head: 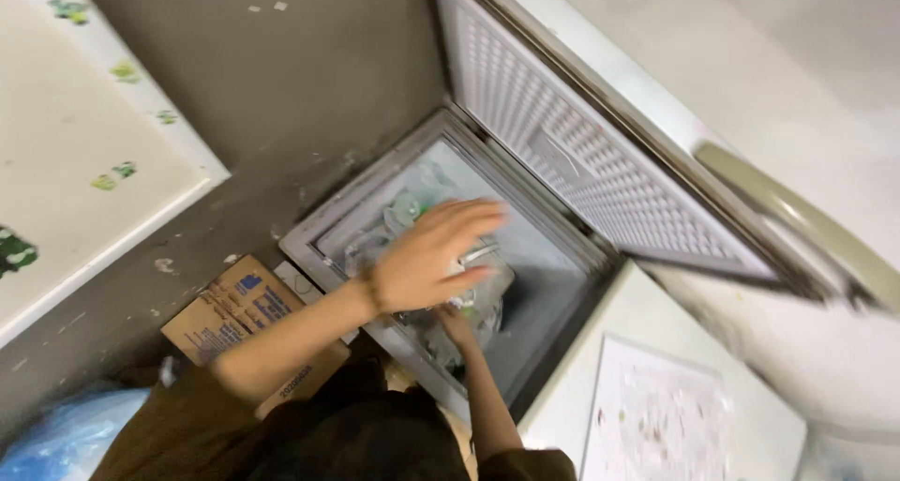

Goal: Gathering and preparing various materials and supplies to decorate a frosted cake.

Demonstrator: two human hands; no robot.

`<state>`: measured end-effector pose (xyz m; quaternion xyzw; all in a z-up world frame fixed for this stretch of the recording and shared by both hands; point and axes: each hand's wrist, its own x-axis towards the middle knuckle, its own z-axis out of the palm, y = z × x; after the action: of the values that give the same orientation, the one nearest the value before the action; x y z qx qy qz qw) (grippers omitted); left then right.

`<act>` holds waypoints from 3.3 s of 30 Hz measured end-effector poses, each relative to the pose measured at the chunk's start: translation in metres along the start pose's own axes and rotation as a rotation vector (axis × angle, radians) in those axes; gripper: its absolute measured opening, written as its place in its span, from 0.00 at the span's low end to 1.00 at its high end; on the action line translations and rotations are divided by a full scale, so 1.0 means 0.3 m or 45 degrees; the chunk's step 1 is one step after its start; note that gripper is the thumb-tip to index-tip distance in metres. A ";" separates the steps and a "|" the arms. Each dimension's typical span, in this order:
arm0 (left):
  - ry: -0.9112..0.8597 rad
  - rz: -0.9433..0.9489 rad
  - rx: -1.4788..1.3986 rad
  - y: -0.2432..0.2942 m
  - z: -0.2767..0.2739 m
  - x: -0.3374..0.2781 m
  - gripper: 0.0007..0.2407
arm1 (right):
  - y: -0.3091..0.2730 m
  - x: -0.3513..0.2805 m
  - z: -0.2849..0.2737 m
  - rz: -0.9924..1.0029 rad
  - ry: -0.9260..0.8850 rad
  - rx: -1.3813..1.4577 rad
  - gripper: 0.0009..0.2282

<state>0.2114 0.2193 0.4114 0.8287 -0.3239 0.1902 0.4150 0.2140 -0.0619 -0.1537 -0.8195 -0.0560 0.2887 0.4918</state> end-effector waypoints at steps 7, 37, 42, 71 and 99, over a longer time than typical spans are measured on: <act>-0.097 0.705 0.244 0.291 0.590 0.682 0.42 | -0.415 -0.745 -0.013 -0.141 0.813 0.732 0.17; -1.469 0.164 1.176 0.476 1.603 -1.086 0.18 | 0.034 -3.176 1.420 1.224 2.769 0.273 0.12; -1.419 0.796 0.244 1.448 1.866 -1.354 0.18 | 0.041 -3.438 1.449 1.234 2.987 0.298 0.14; -1.441 -0.433 -0.889 2.211 1.591 -2.691 0.11 | 0.511 -4.220 1.656 1.262 2.468 -0.068 0.08; -1.135 1.398 -0.154 2.803 1.789 -3.119 0.21 | 0.556 -4.333 1.703 1.261 2.183 -0.628 0.19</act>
<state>-1.0196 -0.2362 0.0266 0.5201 -0.8438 -0.0038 0.1322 -1.1630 -0.2399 0.0713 -0.7599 0.6025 -0.2440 0.0090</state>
